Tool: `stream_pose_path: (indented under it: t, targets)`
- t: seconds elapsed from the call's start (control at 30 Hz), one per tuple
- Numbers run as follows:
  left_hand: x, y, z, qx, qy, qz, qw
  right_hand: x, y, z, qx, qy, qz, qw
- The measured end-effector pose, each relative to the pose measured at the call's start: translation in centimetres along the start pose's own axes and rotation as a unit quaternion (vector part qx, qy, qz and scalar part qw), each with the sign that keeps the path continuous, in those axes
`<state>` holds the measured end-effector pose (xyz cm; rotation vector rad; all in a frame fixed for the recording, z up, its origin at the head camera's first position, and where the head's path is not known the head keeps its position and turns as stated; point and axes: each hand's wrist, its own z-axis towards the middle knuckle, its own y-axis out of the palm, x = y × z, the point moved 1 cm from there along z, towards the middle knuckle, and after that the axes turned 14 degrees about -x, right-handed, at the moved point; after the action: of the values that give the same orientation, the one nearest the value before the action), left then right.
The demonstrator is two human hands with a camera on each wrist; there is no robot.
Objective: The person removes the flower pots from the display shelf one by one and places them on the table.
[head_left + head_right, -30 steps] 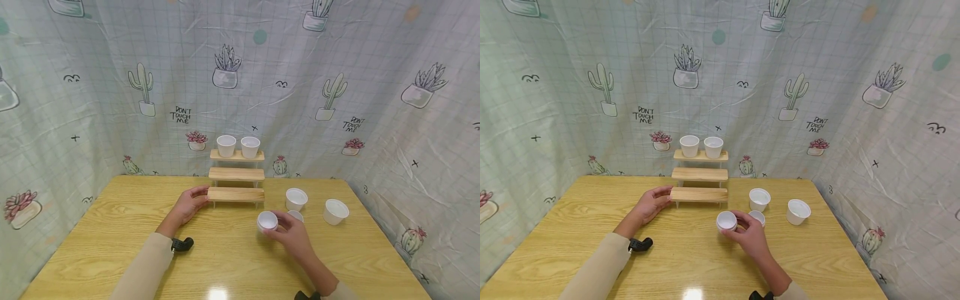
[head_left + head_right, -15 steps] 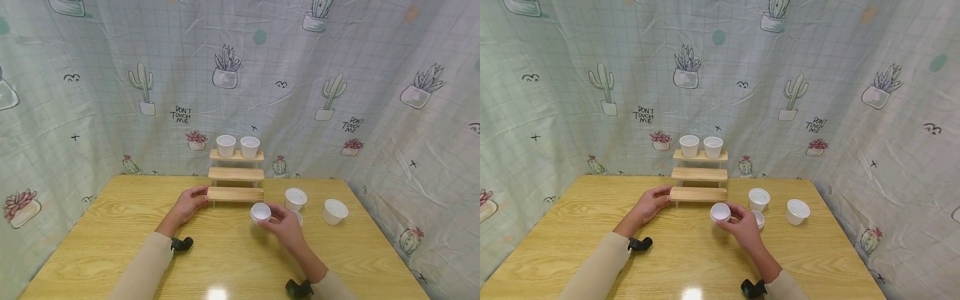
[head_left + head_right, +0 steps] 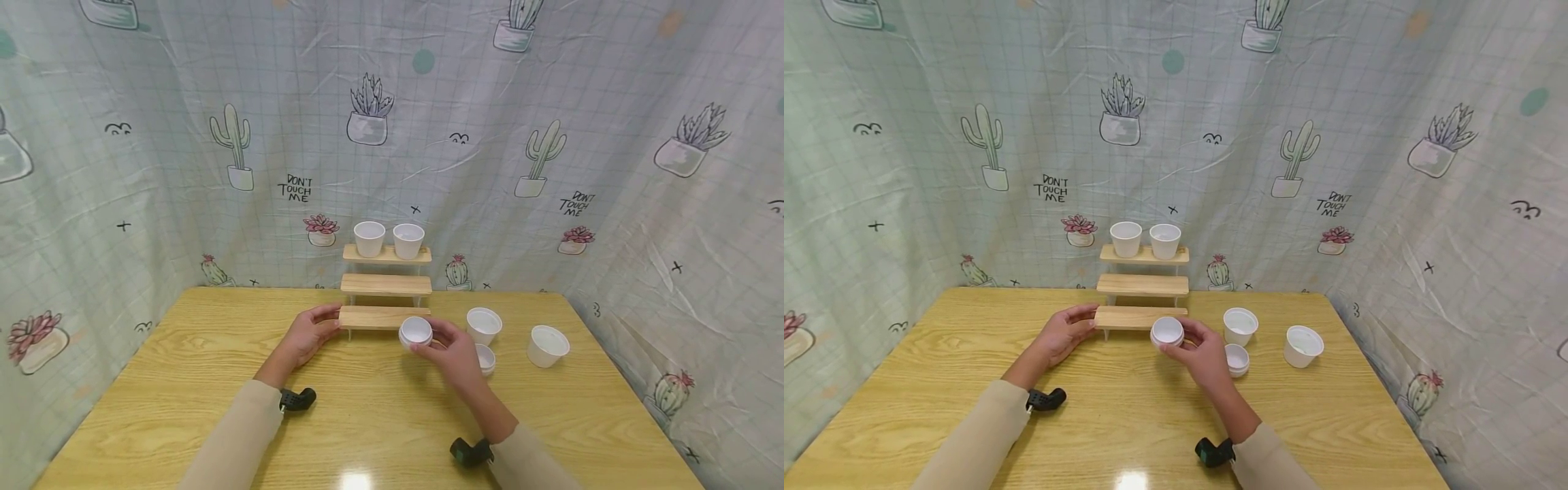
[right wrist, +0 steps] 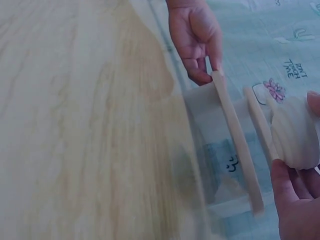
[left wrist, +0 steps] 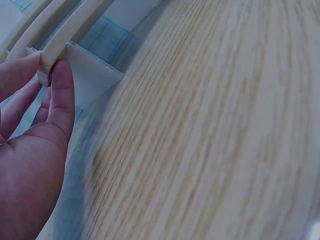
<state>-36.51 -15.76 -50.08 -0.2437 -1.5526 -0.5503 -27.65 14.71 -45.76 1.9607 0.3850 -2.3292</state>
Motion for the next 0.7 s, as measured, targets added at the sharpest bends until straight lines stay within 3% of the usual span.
stream_pose_path:
  t: [0.7]
  targets:
    - [0.1, 0.2, -0.1, -0.014, 0.016, -0.012, 0.9997, -2.0, 1.9, 4.3, -0.009, -0.026, -0.027, 0.9993]
